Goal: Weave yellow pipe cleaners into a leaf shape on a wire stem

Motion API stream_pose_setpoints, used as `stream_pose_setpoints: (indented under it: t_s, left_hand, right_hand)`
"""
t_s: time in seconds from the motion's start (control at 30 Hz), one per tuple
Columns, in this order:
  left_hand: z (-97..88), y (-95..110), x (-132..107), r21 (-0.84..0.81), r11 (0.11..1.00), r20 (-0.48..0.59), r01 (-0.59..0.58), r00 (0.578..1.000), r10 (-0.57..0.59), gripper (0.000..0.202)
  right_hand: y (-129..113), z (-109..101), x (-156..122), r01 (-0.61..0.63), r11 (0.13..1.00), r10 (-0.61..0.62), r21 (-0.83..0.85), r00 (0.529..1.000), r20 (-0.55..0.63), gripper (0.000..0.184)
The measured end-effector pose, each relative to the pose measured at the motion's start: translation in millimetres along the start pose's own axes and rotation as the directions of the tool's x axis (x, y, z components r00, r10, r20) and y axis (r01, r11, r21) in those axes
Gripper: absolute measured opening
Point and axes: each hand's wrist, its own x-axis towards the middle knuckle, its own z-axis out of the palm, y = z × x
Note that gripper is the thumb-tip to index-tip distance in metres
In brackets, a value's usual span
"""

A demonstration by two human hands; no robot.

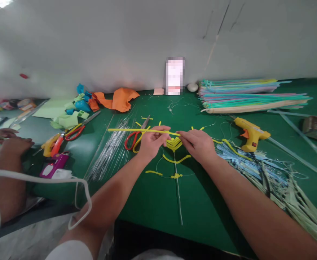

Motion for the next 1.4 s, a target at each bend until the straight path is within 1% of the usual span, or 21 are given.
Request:
stream_pose_setpoints:
  t_s: [0.07, 0.13, 0.23, 0.3, 0.47, 0.6, 0.67, 0.73, 0.8, 0.9, 0.97, 1.07, 1.13, 1.17, 1.23, 1.27, 1.33, 1.4]
  left_hand:
    - [0.8, -0.2, 0.3, 0.007, 1.000, -0.038, 0.003, 0.999, -0.003, 0.021]
    - [0.0, -1.3, 2.4, 0.000, 1.000, -0.130, 0.000, 0.991, 0.000, 0.021]
    - [-2.8, -4.0, 6.2, 0.011, 1.000, -0.284, -0.015, 0.959, 0.017, 0.023]
    - [-4.8, -6.3, 7.9, 0.024, 0.999, -0.353, -0.025, 0.935, 0.032, 0.024]
    - [-7.4, -11.4, 8.2, 0.045, 0.997, -0.436, -0.063, 0.897, 0.076, 0.025]
    - [-9.2, -13.9, 9.6, 0.017, 0.993, -0.491, -0.114, 0.864, 0.108, 0.026]
    - [-10.5, -14.9, 10.9, 0.001, 0.992, -0.515, -0.124, 0.851, 0.107, 0.026]
    - [-12.1, -15.7, 11.9, -0.004, 0.992, -0.530, -0.125, 0.842, 0.104, 0.027]
    - [-14.1, -16.5, 12.8, -0.008, 0.993, -0.531, -0.115, 0.842, 0.093, 0.027]
    - [-17.2, -17.9, 14.2, -0.034, 0.995, -0.536, -0.089, 0.842, 0.057, 0.027]
    - [-18.6, -18.8, 14.9, -0.051, 0.996, -0.546, -0.075, 0.837, 0.035, 0.028]
    - [-17.9, -19.0, 14.1, -0.023, 0.996, -0.541, -0.083, 0.839, 0.057, 0.027]
    - [-15.7, -18.0, 12.2, 0.003, 0.994, -0.521, -0.107, 0.848, 0.093, 0.028]
    - [-14.4, -17.2, 11.2, 0.008, 0.993, -0.510, -0.120, 0.854, 0.107, 0.028]
    - [-11.7, -15.3, 9.1, 0.016, 0.990, -0.487, -0.139, 0.864, 0.129, 0.028]
    - [-10.5, -14.3, 8.3, 0.024, 0.989, -0.476, -0.147, 0.868, 0.141, 0.028]
    - [-8.5, -12.7, 7.1, 0.056, 0.986, -0.457, -0.156, 0.874, 0.164, 0.029]
    - [-6.6, -11.6, 6.2, 0.092, 0.984, -0.427, -0.156, 0.886, 0.180, 0.029]
  right_hand:
    - [-2.0, 0.0, 0.7, 0.000, 1.000, 0.000, 0.005, 1.000, 0.002, 0.027]
    - [-2.3, 0.0, 1.0, -0.033, 0.999, 0.033, 0.003, 0.999, 0.002, 0.026]
    - [-0.9, -0.2, 0.7, -0.089, 0.996, 0.089, -0.009, 0.996, -0.013, 0.024]
    - [-0.1, -0.4, 0.6, -0.102, 0.995, 0.102, -0.003, 0.994, -0.030, 0.022]
    - [0.3, -2.5, 0.0, -0.112, 0.992, 0.116, 0.053, 0.991, -0.069, 0.017]
    - [3.6, -4.7, -1.9, -0.143, 0.988, 0.150, 0.065, 0.981, -0.123, 0.016]
    - [6.2, -4.8, -2.8, -0.168, 0.984, 0.174, 0.060, 0.976, -0.130, 0.016]
    - [8.7, -3.9, -3.3, -0.202, 0.979, 0.204, 0.035, 0.974, -0.099, 0.016]
    - [10.9, -2.0, -3.7, -0.224, 0.974, 0.224, -0.017, 0.974, -0.021, 0.018]
    - [13.6, 1.9, -3.6, -0.195, 0.974, 0.209, -0.112, 0.970, 0.124, 0.024]
    - [14.5, 4.0, -3.0, -0.168, 0.975, 0.194, -0.147, 0.963, 0.188, 0.022]
    - [13.7, 5.0, -1.6, -0.162, 0.979, 0.187, -0.124, 0.954, 0.235, 0.014]
    - [12.0, 3.9, -1.2, -0.200, 0.977, 0.211, -0.071, 0.948, 0.238, 0.009]
    - [10.9, 3.0, -1.3, -0.240, 0.970, 0.243, -0.038, 0.943, 0.226, 0.008]
    - [9.0, 0.6, -2.2, -0.370, 0.928, 0.356, 0.049, 0.917, 0.179, 0.010]
    - [8.1, -0.6, -2.6, -0.447, 0.888, 0.428, 0.113, 0.890, 0.158, 0.010]
    - [6.4, -2.8, -3.0, -0.576, 0.767, 0.561, 0.282, 0.816, 0.142, 0.009]
    - [4.7, -4.0, -2.0, -0.630, 0.608, 0.650, 0.483, 0.744, 0.153, 0.007]
